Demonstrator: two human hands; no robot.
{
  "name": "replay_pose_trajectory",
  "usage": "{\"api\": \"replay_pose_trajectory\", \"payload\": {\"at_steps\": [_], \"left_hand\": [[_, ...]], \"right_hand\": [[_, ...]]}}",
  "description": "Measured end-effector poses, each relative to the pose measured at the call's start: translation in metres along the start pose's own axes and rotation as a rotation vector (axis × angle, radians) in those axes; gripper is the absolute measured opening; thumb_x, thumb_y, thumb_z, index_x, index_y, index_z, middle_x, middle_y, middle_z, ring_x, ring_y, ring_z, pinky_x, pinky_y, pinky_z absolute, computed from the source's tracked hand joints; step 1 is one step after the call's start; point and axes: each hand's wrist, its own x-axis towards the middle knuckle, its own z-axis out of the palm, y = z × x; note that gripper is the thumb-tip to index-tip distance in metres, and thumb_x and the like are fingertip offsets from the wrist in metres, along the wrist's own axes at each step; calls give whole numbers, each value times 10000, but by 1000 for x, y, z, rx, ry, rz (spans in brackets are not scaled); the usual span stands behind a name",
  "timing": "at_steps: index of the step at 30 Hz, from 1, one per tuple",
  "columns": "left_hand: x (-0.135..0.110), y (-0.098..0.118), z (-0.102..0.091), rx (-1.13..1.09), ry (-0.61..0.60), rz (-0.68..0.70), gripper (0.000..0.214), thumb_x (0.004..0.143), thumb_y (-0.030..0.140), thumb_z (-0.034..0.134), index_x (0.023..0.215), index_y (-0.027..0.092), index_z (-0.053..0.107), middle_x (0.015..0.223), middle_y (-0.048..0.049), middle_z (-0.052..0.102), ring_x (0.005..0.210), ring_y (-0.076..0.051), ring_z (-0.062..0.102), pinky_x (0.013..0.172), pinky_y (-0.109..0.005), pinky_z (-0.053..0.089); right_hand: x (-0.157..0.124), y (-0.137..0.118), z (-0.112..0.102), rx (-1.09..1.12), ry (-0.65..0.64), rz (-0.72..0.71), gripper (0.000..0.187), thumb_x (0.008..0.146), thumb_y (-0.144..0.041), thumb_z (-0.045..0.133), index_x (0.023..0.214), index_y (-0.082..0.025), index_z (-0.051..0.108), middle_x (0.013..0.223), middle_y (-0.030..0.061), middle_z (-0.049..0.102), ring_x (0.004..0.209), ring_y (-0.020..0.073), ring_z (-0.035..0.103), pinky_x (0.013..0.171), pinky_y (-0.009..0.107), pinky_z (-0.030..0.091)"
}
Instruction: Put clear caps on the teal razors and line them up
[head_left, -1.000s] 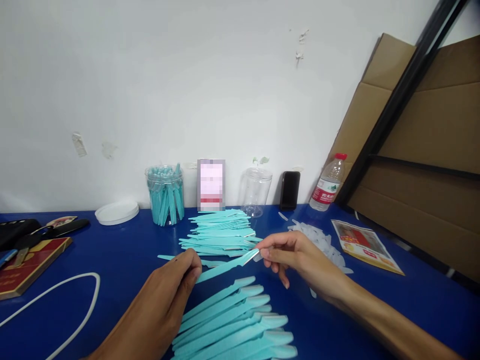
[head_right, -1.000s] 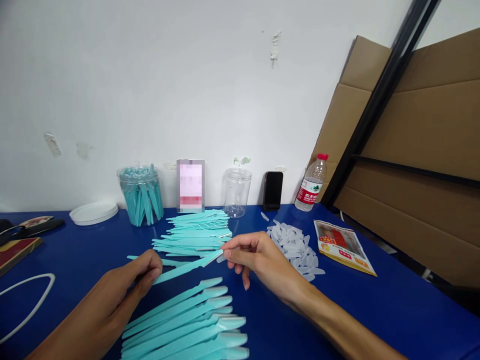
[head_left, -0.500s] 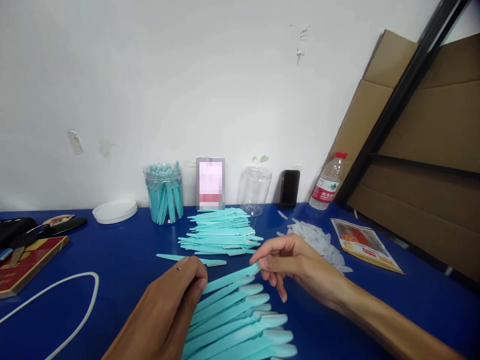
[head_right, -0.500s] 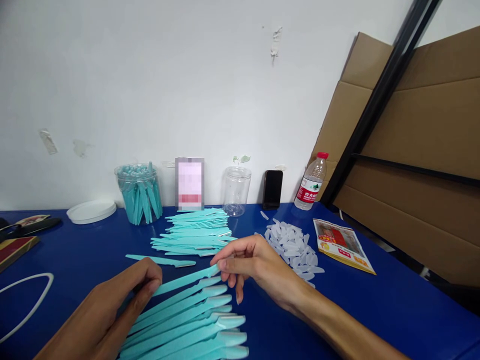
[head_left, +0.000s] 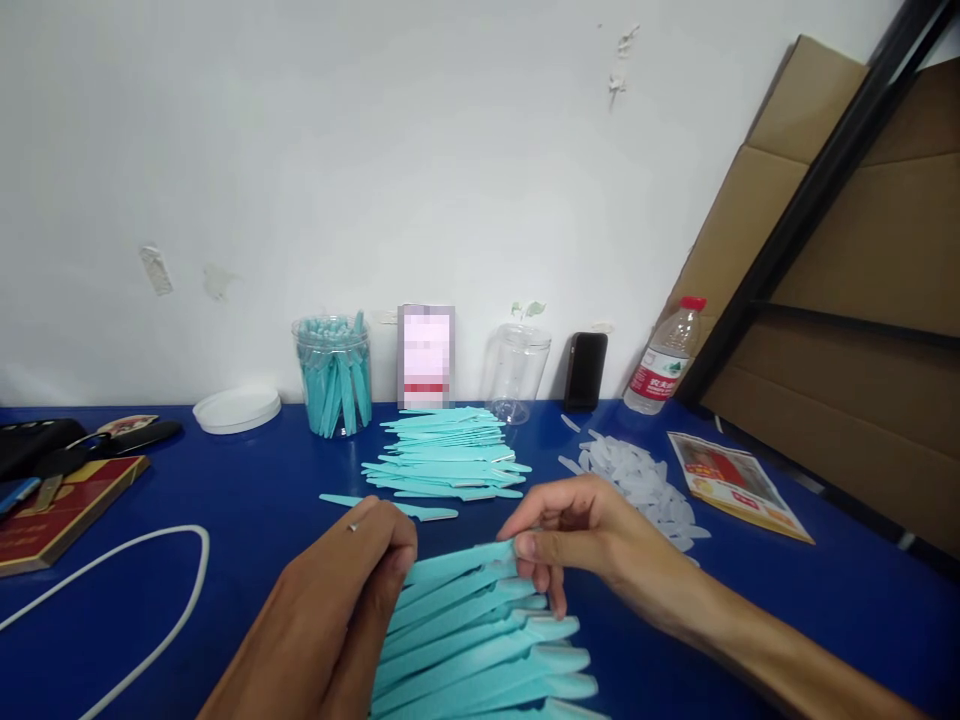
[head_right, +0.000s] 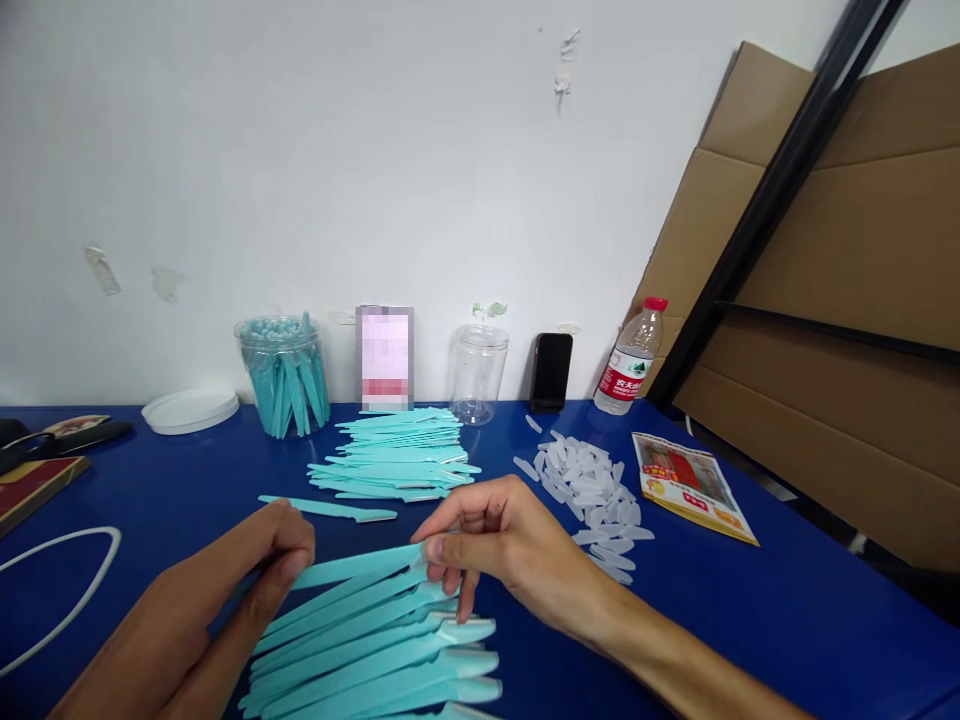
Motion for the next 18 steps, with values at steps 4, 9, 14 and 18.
{"api": "replay_pose_trajectory", "payload": {"at_steps": [4, 9, 14, 18], "left_hand": [[2, 1, 1, -37, -12, 23, 312, 1009, 377, 311, 774, 240, 464, 699, 36, 532, 611, -116, 484, 591, -210, 411], [4, 0, -2, -67, -2, 88, 216, 996, 363, 363, 885, 250, 510, 773, 29, 572, 687, -124, 536, 607, -209, 416], [15, -17, -9, -54, 119, 29, 227, 1000, 430, 359, 1105, 287, 500, 947, 30, 607, 897, -140, 577, 768, -224, 432], [25, -29, -9, -26, 69, 10, 213, 1001, 420, 383, 1005, 270, 534, 895, 41, 595, 845, -140, 558, 740, -241, 406]], "right_hand": [[-7, -7, 2, -285, 62, -59, 128, 790, -303, 735, 795, -176, 723, 684, 8, 657, 584, 98, 565, 544, 215, 469], [-13, -16, -1, -589, 83, -184, 65, 758, -258, 768, 744, -199, 746, 750, 3, 620, 696, 119, 543, 628, 243, 432], [-13, -19, -13, -706, 41, -119, 36, 772, -188, 724, 738, -197, 731, 707, -16, 567, 644, 107, 509, 557, 233, 387], [-14, -15, -15, -934, 19, -204, 97, 778, -114, 665, 761, -202, 702, 744, -22, 586, 658, 101, 529, 569, 234, 371]]}}
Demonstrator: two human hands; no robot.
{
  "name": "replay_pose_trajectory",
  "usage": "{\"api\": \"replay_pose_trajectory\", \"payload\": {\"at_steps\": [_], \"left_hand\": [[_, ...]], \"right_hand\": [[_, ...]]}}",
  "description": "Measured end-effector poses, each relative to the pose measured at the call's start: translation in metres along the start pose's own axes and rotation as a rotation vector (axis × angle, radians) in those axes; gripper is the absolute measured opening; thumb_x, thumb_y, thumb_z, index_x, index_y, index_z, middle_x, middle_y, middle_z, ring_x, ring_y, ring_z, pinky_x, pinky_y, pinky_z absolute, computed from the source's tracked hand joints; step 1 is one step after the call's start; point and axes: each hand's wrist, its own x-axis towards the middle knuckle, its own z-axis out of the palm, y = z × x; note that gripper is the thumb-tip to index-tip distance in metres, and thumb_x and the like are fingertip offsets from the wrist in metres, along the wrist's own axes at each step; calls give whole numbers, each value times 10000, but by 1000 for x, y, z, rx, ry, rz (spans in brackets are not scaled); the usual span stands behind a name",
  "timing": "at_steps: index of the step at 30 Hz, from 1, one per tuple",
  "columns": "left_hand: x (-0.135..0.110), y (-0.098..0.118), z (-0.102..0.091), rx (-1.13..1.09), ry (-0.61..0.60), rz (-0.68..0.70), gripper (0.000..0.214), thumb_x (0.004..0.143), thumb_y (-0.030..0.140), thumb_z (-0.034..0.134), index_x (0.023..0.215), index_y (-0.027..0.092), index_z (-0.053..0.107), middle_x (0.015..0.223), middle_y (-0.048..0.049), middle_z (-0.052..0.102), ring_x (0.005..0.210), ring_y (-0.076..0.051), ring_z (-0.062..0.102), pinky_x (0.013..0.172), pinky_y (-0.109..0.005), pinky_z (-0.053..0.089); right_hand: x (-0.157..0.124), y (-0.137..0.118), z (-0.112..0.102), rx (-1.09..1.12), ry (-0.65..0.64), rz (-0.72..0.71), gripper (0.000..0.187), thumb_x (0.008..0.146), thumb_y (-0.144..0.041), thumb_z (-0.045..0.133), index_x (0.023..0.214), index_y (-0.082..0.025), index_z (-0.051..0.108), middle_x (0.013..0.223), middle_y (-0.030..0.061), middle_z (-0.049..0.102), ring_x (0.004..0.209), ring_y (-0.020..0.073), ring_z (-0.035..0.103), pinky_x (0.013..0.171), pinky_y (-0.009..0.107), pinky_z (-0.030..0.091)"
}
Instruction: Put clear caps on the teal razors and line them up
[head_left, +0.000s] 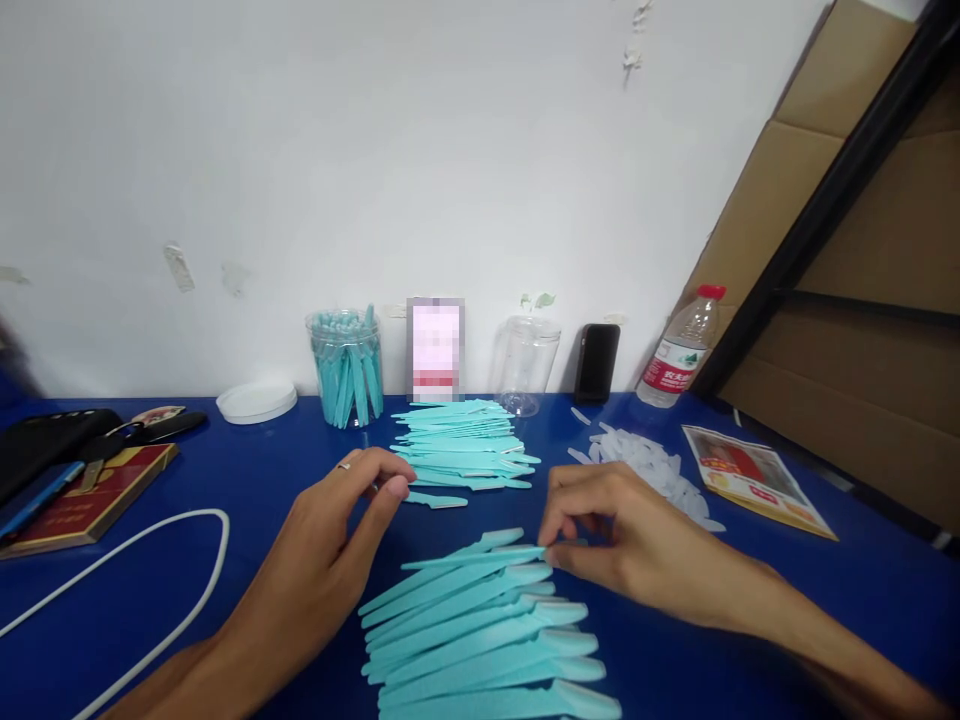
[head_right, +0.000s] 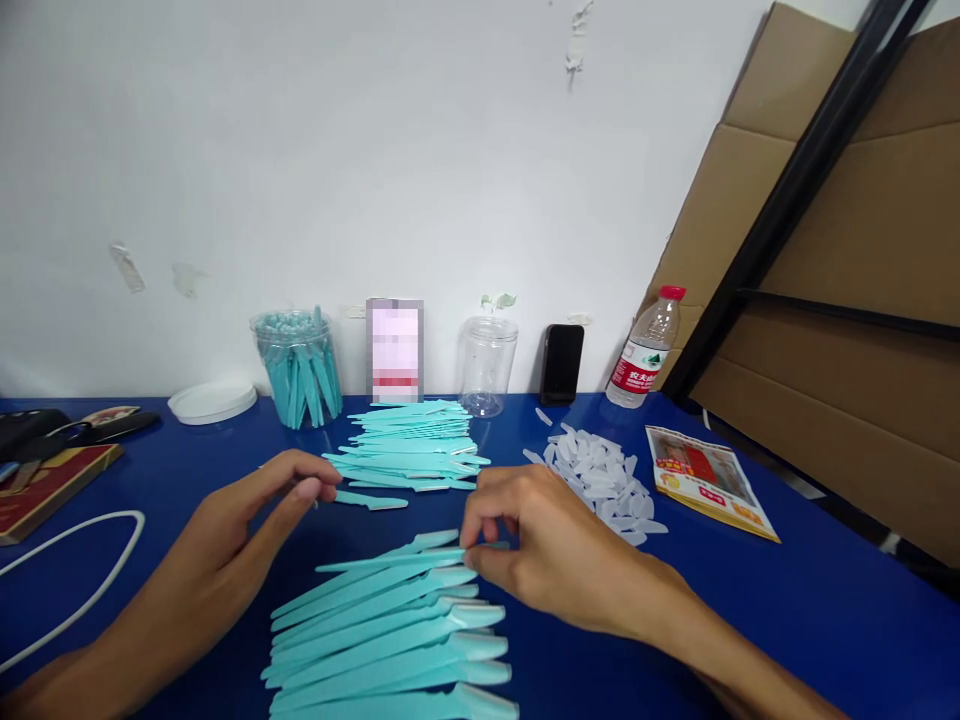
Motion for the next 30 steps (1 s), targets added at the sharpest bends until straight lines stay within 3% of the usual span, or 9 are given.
{"api": "replay_pose_trajectory", "payload": {"at_steps": [8, 11, 13, 17, 19, 24, 30], "left_hand": [[2, -6, 5, 88, -73, 95, 124, 980, 335, 450, 981, 260, 548, 928, 30, 596, 871, -154, 550, 742, -251, 413], [4, -13, 5, 214, -137, 150, 143, 985, 290, 415, 1025, 259, 549, 988, 5, 591, 933, -183, 533, 799, -299, 404], [6, -19, 4, 330, -179, 210, 191, 985, 248, 383, 1043, 265, 564, 1029, -10, 592, 967, -210, 514, 838, -348, 386], [11, -26, -1, 554, -166, 248, 222, 964, 235, 382, 1016, 254, 597, 1016, -38, 598, 942, -250, 496, 790, -394, 373], [12, -28, -3, 648, -140, 250, 219, 952, 247, 391, 977, 235, 608, 980, -54, 597, 904, -257, 497, 763, -402, 370], [13, -34, -1, 782, -105, 258, 259, 929, 219, 375, 943, 212, 634, 976, -86, 607, 906, -287, 508, 755, -424, 370], [13, -37, 2, 670, -146, 196, 260, 938, 225, 368, 952, 219, 628, 941, -64, 612, 870, -264, 520, 732, -396, 371]], "right_hand": [[-7, -13, 17, -323, -55, -203, 99, 849, -122, 570, 797, -183, 628, 808, 10, 595, 753, 138, 544, 618, 272, 349], [-7, -13, 15, -299, -48, -224, 57, 864, -192, 599, 885, -202, 651, 840, 14, 613, 778, 147, 556, 636, 274, 363], [-5, -8, 7, -247, 26, -213, 109, 883, -270, 610, 954, -214, 670, 851, 15, 632, 775, 146, 569, 655, 270, 384], [4, 11, -19, -286, 304, -54, 179, 913, -299, 556, 839, -202, 687, 745, 10, 651, 640, 131, 557, 596, 259, 379], [8, 23, -33, -397, 360, 94, 178, 894, -303, 569, 804, -208, 689, 698, 8, 655, 598, 140, 554, 561, 262, 354], [15, 46, -45, -641, 296, 383, 165, 869, -311, 572, 806, -238, 706, 732, 27, 697, 679, 201, 624, 543, 269, 306], [23, 65, -23, -788, 153, 462, 211, 899, -335, 539, 951, -233, 716, 882, 95, 730, 802, 287, 672, 570, 294, 314]]}}
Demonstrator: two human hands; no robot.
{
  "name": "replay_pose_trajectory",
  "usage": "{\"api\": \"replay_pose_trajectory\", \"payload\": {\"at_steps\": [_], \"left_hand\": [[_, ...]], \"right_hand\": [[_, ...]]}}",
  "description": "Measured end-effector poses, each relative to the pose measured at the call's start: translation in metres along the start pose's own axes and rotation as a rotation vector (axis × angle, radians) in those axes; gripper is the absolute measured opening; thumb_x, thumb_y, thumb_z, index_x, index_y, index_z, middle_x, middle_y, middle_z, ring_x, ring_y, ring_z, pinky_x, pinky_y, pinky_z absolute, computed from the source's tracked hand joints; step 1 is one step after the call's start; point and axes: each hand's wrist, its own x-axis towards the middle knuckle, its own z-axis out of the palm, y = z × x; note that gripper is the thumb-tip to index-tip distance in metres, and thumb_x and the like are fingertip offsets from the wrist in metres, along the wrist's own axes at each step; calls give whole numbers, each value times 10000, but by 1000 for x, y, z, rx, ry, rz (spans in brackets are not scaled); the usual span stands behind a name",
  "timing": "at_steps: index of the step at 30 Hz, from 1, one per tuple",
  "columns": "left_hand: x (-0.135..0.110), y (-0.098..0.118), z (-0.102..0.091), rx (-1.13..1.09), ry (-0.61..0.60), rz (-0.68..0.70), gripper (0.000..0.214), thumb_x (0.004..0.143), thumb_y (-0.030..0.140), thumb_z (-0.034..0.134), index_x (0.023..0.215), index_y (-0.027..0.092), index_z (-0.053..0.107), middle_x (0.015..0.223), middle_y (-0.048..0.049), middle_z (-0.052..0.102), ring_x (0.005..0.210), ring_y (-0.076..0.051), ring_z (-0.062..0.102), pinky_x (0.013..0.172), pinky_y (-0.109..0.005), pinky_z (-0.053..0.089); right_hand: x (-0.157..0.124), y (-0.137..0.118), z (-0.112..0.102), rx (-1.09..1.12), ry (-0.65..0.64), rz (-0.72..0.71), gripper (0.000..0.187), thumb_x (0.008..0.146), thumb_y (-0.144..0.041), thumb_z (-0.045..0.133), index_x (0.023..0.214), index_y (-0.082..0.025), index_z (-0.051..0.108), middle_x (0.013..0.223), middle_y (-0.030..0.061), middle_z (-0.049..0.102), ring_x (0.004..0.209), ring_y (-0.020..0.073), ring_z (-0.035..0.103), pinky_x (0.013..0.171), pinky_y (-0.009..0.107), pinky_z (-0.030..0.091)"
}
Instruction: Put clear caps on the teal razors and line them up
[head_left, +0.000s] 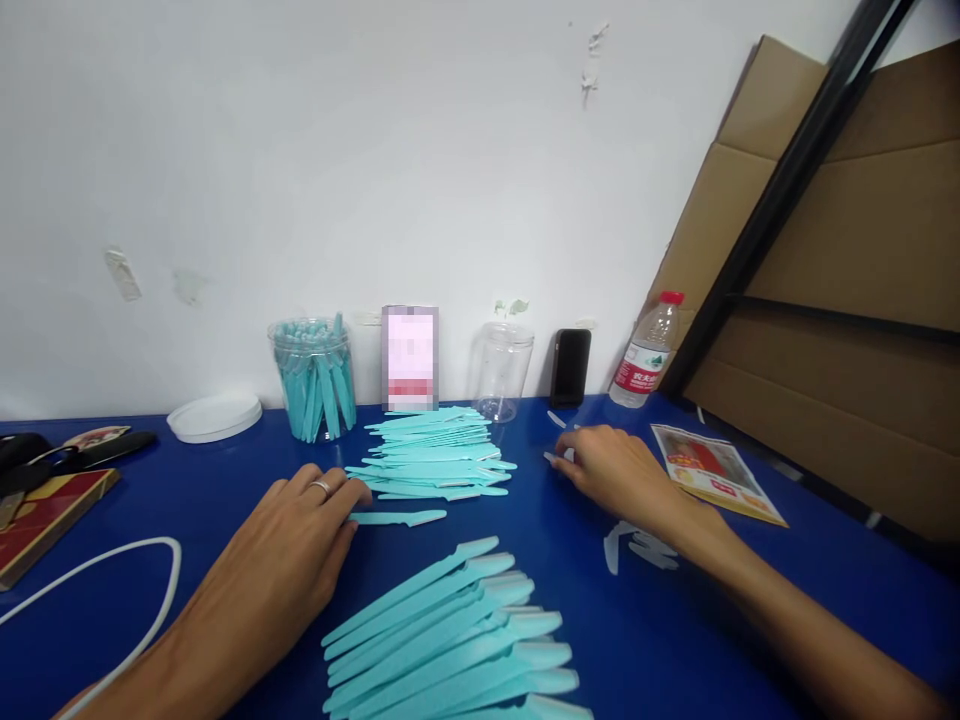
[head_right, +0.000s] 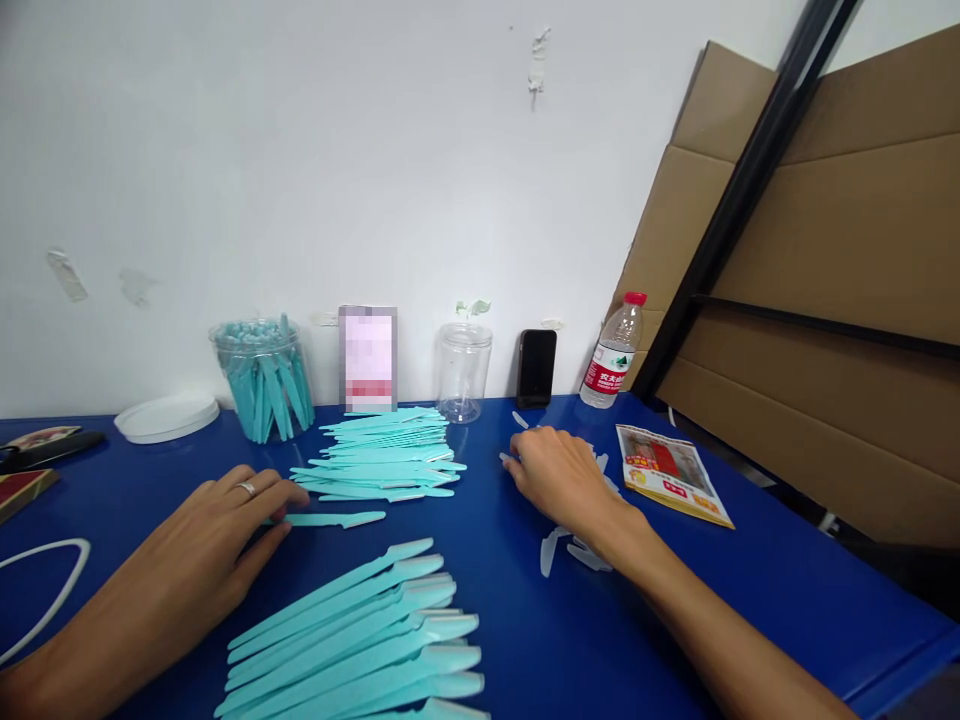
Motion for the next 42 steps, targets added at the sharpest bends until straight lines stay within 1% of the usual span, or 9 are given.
{"api": "replay_pose_trajectory", "payload": {"at_steps": [4, 7, 9, 13, 16, 22, 32, 38, 42], "left_hand": [[1, 4, -1, -52, -44, 18, 269, 932, 211, 366, 896, 213, 633, 932, -64, 616, 849, -246, 520, 722, -380, 373], [-1, 8, 2, -39, -22, 25, 314, 949, 206, 321, 849, 200, 619, 886, -73, 617, 789, -233, 517, 705, -377, 383], [-4, 10, 4, -128, 24, -2, 310, 966, 236, 305, 856, 207, 594, 859, -61, 617, 765, -221, 536, 713, -370, 414], [-11, 23, -1, -306, 90, -95, 259, 985, 330, 306, 902, 243, 536, 772, -12, 611, 663, -186, 574, 612, -298, 463], [-14, 36, -13, -395, 72, -148, 271, 985, 372, 301, 875, 255, 519, 726, 6, 610, 613, -169, 596, 561, -263, 484], [-14, 45, -18, -467, 67, -172, 209, 951, 400, 385, 924, 271, 547, 805, -6, 665, 713, -184, 661, 646, -260, 544], [-19, 46, -14, -506, 7, -159, 254, 978, 411, 312, 905, 268, 509, 801, -4, 653, 701, -176, 651, 632, -257, 532], [-19, 41, -14, -514, -37, -216, 274, 988, 444, 263, 919, 274, 467, 740, 20, 622, 628, -168, 627, 607, -261, 504], [-19, 41, -13, -497, -37, -209, 271, 993, 443, 259, 935, 274, 464, 778, 13, 633, 662, -171, 637, 623, -267, 510]], "right_hand": [[1, -2, 6, -3, 4, -52, 140, 876, -232, 555, 888, -200, 691, 910, 92, 708, 797, 258, 661, 574, 291, 320], [-1, -5, 0, 138, 85, -69, 84, 851, -213, 575, 832, -175, 647, 890, 82, 676, 765, 219, 636, 576, 280, 346], [-4, -10, -6, 419, 73, -101, 73, 855, -223, 568, 822, -170, 605, 817, 60, 661, 724, 190, 629, 577, 267, 386], [-16, -31, -13, 1179, -219, -177, 150, 835, -306, 622, 851, -176, 550, 719, 7, 626, 594, 128, 588, 468, 209, 426], [-28, -49, -14, 1410, -303, -218, 190, 788, -323, 692, 838, -164, 601, 672, -18, 563, 572, 102, 537, 426, 179, 431], [-38, -64, -12, 1545, -319, -216, 123, 797, -259, 687, 853, -153, 656, 663, -14, 552, 575, 95, 528, 416, 168, 463], [-38, -63, -14, 1621, -375, -162, 182, 769, -309, 724, 851, -160, 659, 667, -5, 588, 541, 93, 532, 401, 172, 446], [-33, -58, -15, 1627, -171, -35, 185, 743, -333, 738, 792, -157, 710, 654, 4, 592, 565, 107, 542, 454, 207, 487], [-33, -59, -16, 1654, -158, -45, 240, 735, -330, 761, 908, -169, 723, 706, 11, 639, 610, 123, 600, 545, 246, 536]]}}
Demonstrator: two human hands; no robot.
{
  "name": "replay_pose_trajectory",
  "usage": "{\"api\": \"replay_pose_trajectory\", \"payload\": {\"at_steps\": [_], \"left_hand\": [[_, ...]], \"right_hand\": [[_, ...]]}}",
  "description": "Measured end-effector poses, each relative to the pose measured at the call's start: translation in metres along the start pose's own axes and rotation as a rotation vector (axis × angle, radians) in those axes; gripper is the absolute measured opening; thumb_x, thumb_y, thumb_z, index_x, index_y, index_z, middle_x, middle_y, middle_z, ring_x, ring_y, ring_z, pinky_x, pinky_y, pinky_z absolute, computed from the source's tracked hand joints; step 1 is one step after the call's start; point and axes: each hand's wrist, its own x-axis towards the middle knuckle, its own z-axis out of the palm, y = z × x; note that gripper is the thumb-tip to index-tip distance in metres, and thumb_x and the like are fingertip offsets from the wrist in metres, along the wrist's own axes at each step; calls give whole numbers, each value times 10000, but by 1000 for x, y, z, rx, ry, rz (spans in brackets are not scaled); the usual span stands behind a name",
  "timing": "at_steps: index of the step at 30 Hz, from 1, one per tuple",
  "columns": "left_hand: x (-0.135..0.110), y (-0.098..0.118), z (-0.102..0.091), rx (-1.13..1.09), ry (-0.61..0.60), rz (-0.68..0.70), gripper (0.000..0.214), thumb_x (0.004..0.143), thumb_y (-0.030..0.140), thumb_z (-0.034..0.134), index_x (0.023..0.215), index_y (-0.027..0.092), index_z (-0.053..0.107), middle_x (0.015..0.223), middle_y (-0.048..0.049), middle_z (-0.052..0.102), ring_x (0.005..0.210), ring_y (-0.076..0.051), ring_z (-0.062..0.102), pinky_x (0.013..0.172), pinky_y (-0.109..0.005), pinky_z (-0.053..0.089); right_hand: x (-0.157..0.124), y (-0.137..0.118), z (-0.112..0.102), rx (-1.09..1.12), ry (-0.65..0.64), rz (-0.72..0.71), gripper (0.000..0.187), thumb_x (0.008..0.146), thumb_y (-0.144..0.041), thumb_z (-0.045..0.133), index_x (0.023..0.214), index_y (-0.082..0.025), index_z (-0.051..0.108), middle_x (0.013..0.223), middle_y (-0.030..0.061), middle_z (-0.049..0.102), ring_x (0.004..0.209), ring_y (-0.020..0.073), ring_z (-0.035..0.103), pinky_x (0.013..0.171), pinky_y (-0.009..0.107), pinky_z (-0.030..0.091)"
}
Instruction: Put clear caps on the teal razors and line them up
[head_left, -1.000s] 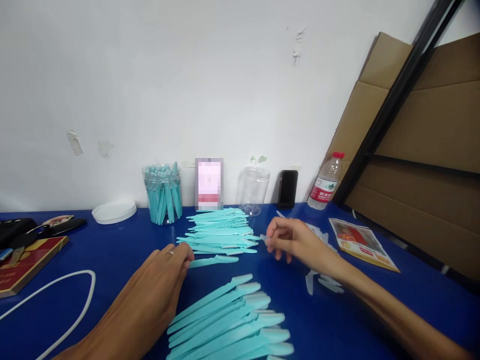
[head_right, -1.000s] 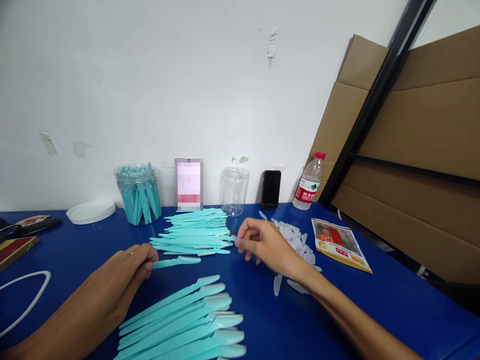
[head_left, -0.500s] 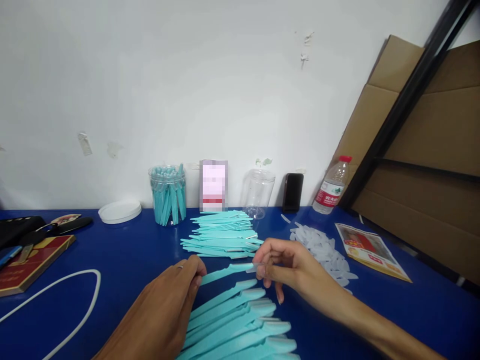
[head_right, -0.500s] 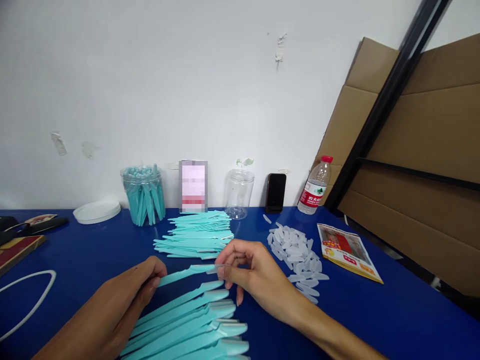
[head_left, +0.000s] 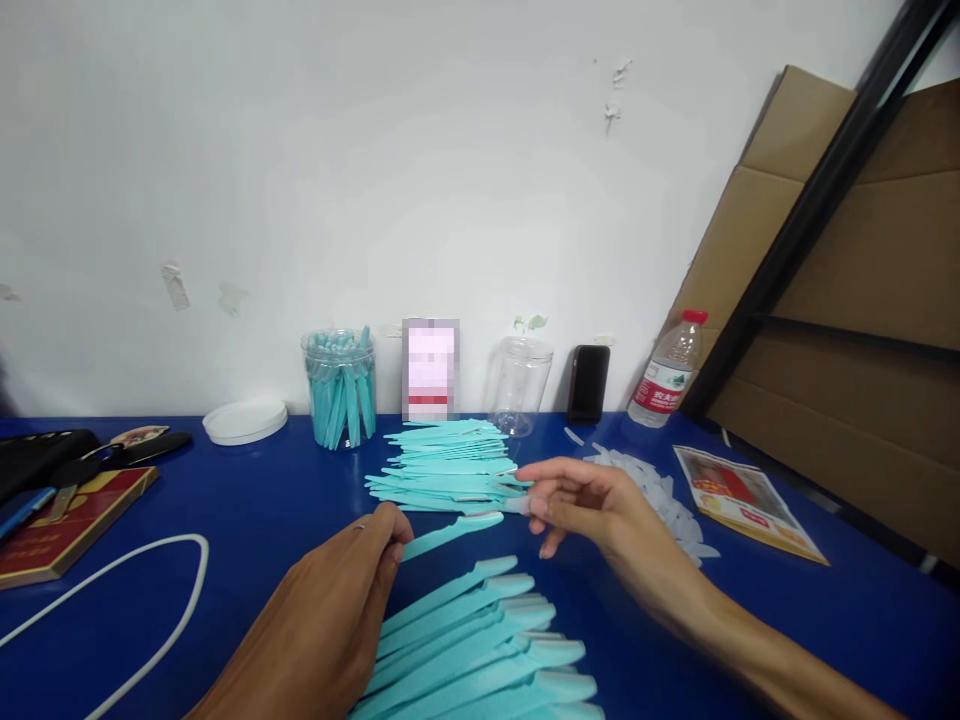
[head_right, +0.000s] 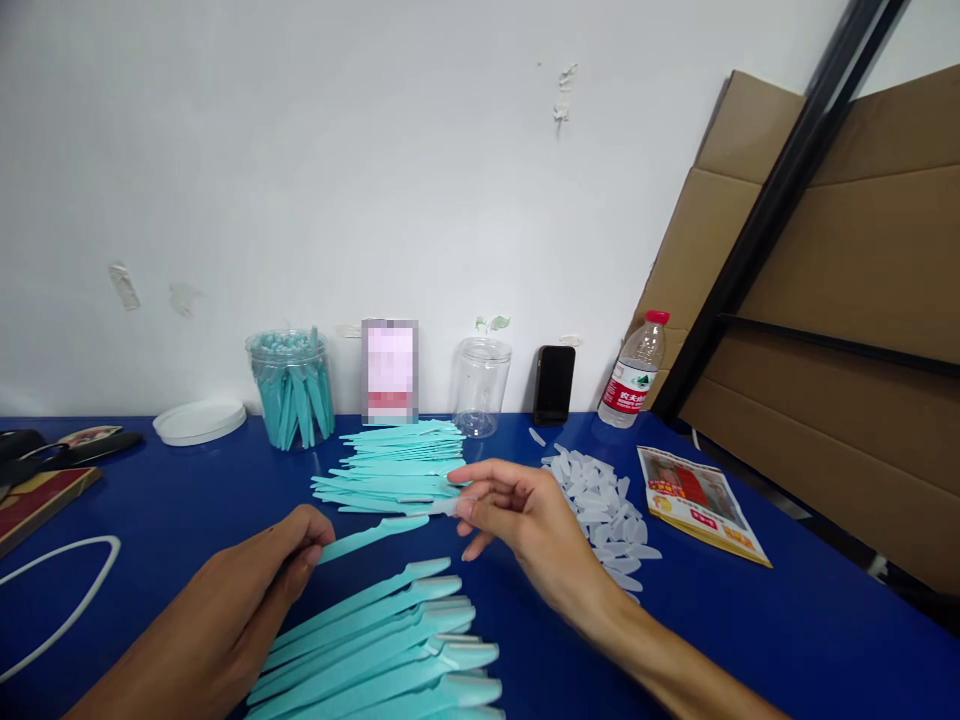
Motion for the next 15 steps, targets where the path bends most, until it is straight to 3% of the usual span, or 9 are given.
{"api": "replay_pose_trajectory", "payload": {"at_steps": [9, 15], "left_hand": [[-4, 7, 3, -19, 51, 46, 245, 959, 393, 338, 911, 272, 546, 754, 1, 662, 677, -174, 670, 619, -246, 559], [-11, 16, 4, -37, 69, 105, 236, 930, 322, 403, 824, 311, 613, 690, 9, 662, 566, -187, 629, 501, -257, 536]], "right_hand": [[-7, 3, 12, -15, -93, 2, 206, 721, -320, 789, 807, -160, 692, 648, 3, 651, 605, 125, 637, 576, 243, 556], [-15, 10, 16, -36, -134, -16, 153, 761, -282, 748, 826, -159, 683, 660, 14, 678, 615, 134, 661, 590, 240, 530]]}}
